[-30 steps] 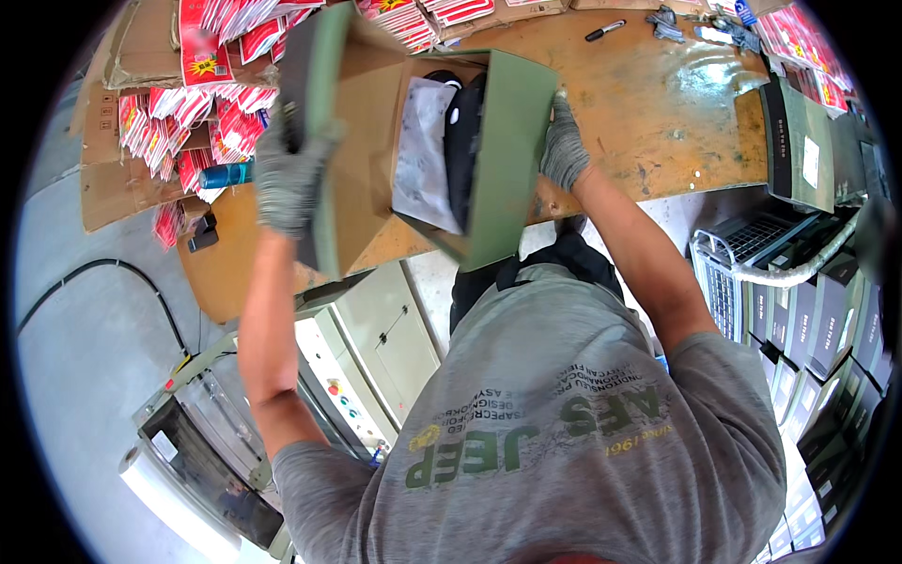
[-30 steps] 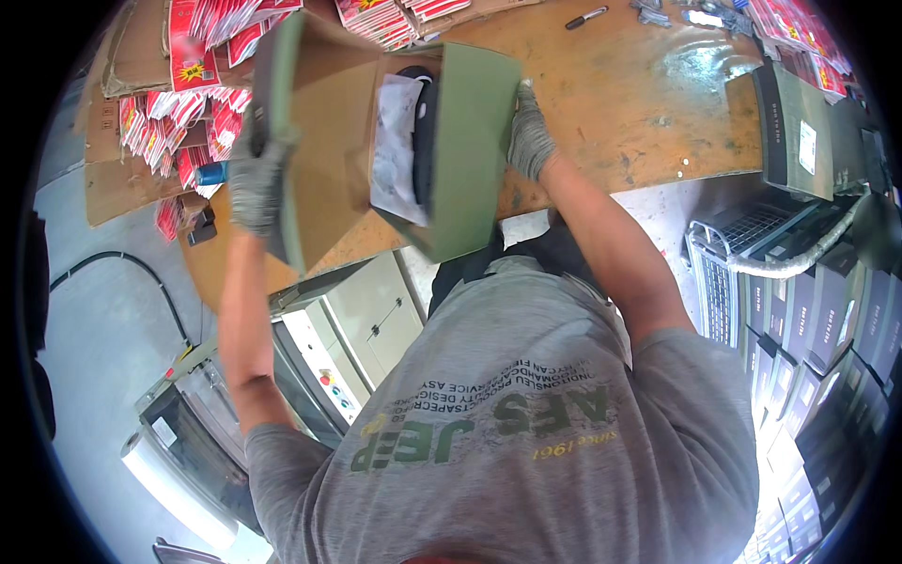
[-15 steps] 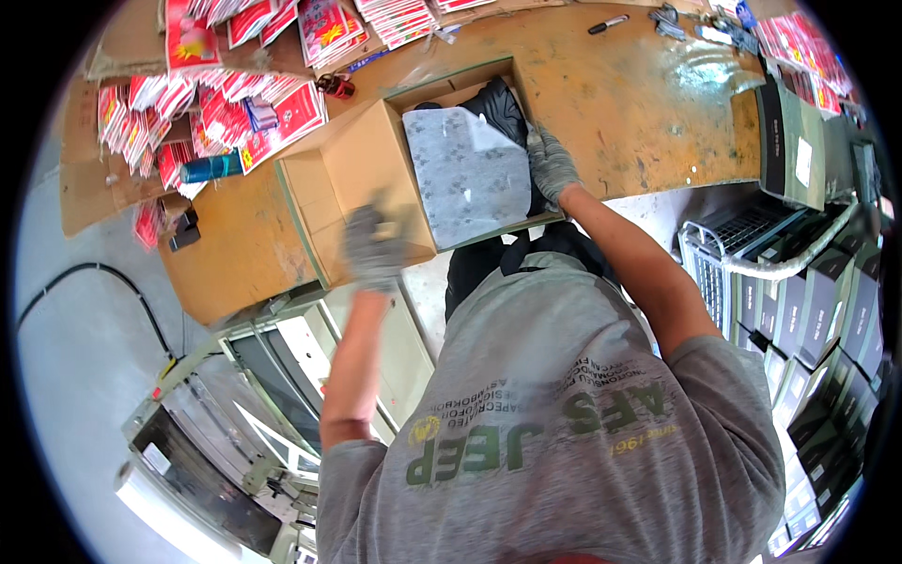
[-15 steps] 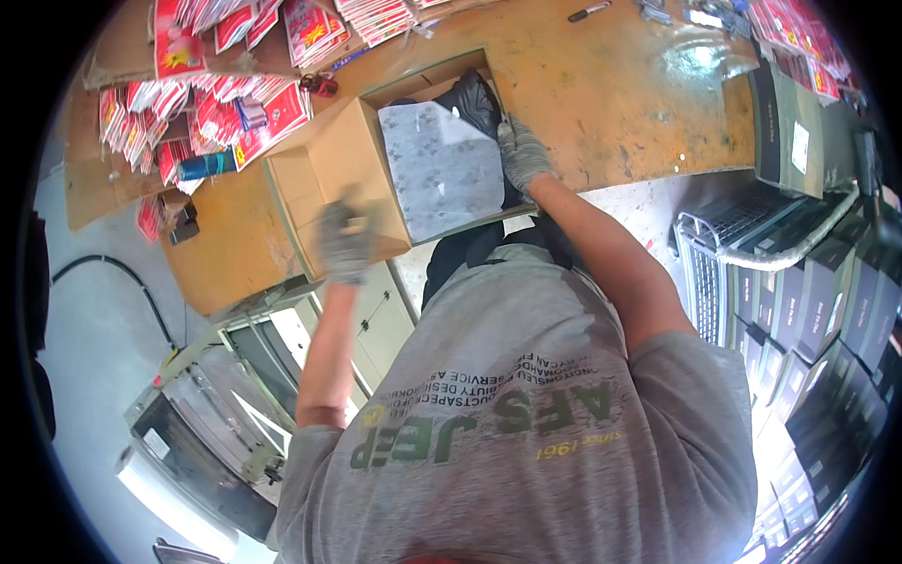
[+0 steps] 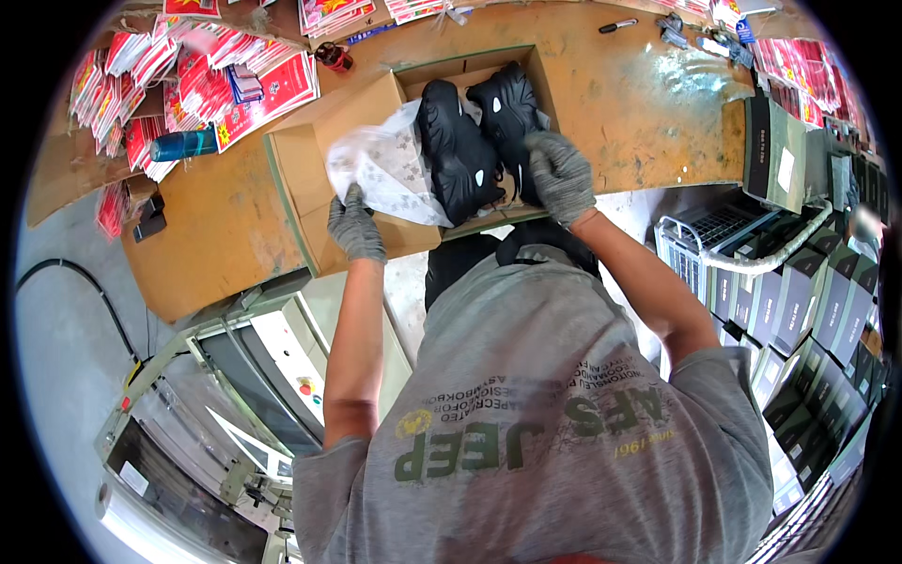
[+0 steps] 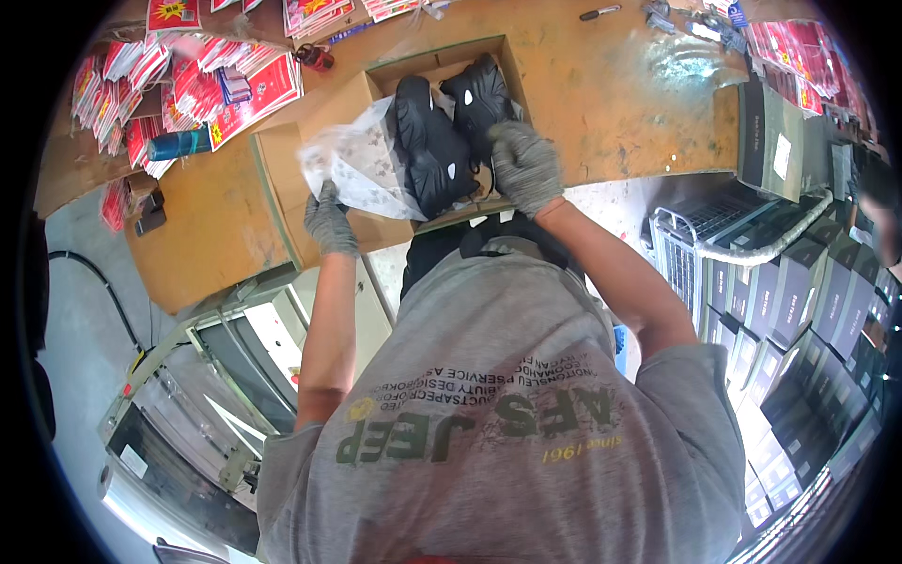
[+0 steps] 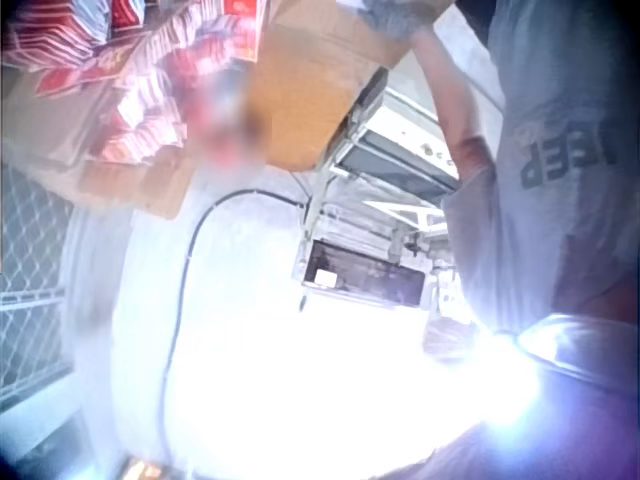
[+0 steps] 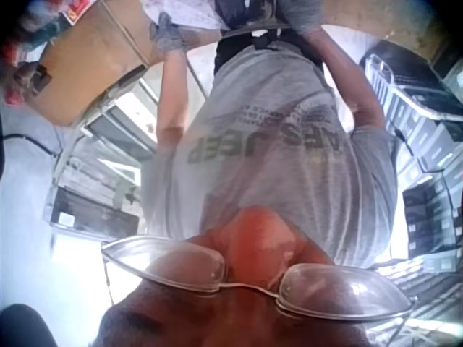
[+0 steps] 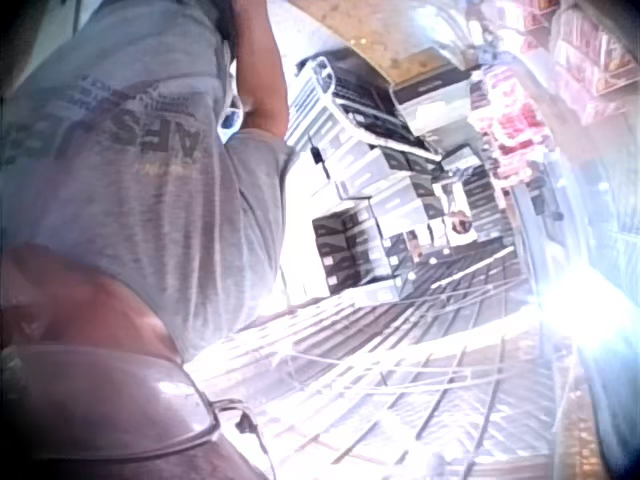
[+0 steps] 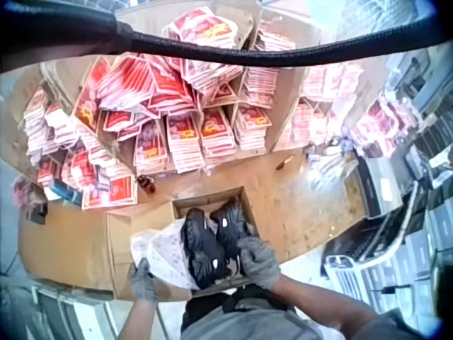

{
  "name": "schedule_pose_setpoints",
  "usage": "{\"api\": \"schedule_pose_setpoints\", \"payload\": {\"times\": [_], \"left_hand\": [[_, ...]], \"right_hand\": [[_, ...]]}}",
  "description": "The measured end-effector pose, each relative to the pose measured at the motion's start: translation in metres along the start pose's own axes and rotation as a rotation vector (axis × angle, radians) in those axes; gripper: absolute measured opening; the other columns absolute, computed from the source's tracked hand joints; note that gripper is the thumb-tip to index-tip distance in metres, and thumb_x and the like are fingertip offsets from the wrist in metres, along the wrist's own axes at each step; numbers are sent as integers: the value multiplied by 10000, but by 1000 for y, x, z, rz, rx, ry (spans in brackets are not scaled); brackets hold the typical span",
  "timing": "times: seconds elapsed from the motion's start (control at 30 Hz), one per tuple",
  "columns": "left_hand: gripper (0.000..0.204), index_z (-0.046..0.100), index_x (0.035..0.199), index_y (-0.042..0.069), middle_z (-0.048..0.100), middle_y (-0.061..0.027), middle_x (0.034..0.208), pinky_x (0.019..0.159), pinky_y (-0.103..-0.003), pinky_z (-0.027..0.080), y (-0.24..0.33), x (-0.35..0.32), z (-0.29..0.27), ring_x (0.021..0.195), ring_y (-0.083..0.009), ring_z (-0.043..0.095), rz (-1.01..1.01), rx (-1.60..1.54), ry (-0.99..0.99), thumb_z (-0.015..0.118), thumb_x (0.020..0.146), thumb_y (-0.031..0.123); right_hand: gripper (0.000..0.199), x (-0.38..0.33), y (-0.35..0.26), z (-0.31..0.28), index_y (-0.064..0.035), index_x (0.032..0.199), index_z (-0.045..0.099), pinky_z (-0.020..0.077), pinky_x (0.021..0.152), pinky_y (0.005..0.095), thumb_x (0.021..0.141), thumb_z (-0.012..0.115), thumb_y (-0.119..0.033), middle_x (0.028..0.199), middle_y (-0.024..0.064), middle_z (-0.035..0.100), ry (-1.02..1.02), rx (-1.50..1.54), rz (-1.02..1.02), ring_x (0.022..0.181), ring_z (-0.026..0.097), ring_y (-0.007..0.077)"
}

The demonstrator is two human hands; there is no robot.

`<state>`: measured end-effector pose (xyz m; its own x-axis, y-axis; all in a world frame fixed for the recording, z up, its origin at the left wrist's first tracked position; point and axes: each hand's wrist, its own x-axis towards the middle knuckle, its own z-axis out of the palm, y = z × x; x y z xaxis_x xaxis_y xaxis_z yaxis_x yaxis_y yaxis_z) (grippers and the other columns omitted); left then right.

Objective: The person opens shoe boxes, takes out the shoes to show them, and places a red promotional flyer into the box before closing it and stacking it on a pallet.

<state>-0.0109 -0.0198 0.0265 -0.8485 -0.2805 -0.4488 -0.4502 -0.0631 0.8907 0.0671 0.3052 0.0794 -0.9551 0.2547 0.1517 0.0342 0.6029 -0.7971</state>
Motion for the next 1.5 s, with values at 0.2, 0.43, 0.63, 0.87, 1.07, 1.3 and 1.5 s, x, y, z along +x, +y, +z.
{"api": "schedule_pose_setpoints", "payload": {"times": [0.2, 0.43, 0.63, 0.87, 1.07, 1.3, 1.5], "left_hand": [[318, 652, 1263, -35, 737, -153, 1110, 858, -342, 535, -57, 21, 1, 955, -235, 701, 30, 289, 42, 594, 1021, 165], [330, 628, 1312, 2, 717, -142, 1185, 899, -336, 527, -59, 18, 12, 1043, -232, 684, -74, -16, 18, 546, 1049, 184], [347, 610, 1337, 24, 697, -101, 1209, 922, -346, 552, -67, 27, 9, 1048, -201, 665, -117, -160, -3, 583, 1044, 208], [354, 590, 1353, -3, 699, -102, 1172, 834, -325, 560, -35, 20, 19, 971, -187, 668, -90, 219, 5, 561, 1051, 180], [384, 568, 1378, -16, 698, -129, 1223, 870, -345, 553, -53, 30, 1, 1023, -222, 680, -22, 349, 44, 558, 1040, 167], [403, 590, 1353, -29, 696, -105, 1186, 858, -329, 547, -61, 40, -11, 987, -194, 667, 17, 408, 6, 534, 1035, 213], [353, 625, 1306, -10, 709, -89, 1087, 815, -319, 542, -46, 39, 3, 935, -182, 658, -157, 203, -77, 619, 1010, 184]], "right_hand": [[143, 3, 11, 82, -67, 950, 776, 553, 838, 347, 834, 708, -18, 981, 65, 742, -533, 357, 756, 906, 691, 221], [84, 22, -21, 43, -83, 893, 789, 559, 775, 269, 824, 771, -41, 910, 33, 756, -460, 525, 555, 832, 669, 117], [157, 20, -80, -82, -104, 917, 777, 564, 810, 417, 797, 699, -37, 1001, 150, 730, -171, -210, 146, 887, 700, 322], [226, -6, 137, -75, -112, 1051, 741, 500, 934, 474, 875, 600, -131, 1155, 190, 690, -192, -968, 150, 1064, 648, 361], [243, 55, 62, -90, -121, 1084, 755, 485, 976, 437, 933, 574, -180, 1134, 149, 740, -797, -1139, 193, 1135, 674, 332], [313, 120, 7, 27, -116, 1205, 700, 467, 1010, 426, 917, 577, -126, 1310, 172, 638, -455, -669, -746, 1292, 566, 297], [300, 137, 24, 68, -117, 1041, 779, 443, 1056, 412, 750, 727, -164, 1104, 86, 748, -1286, -1294, -775, 1090, 688, 279]]}}
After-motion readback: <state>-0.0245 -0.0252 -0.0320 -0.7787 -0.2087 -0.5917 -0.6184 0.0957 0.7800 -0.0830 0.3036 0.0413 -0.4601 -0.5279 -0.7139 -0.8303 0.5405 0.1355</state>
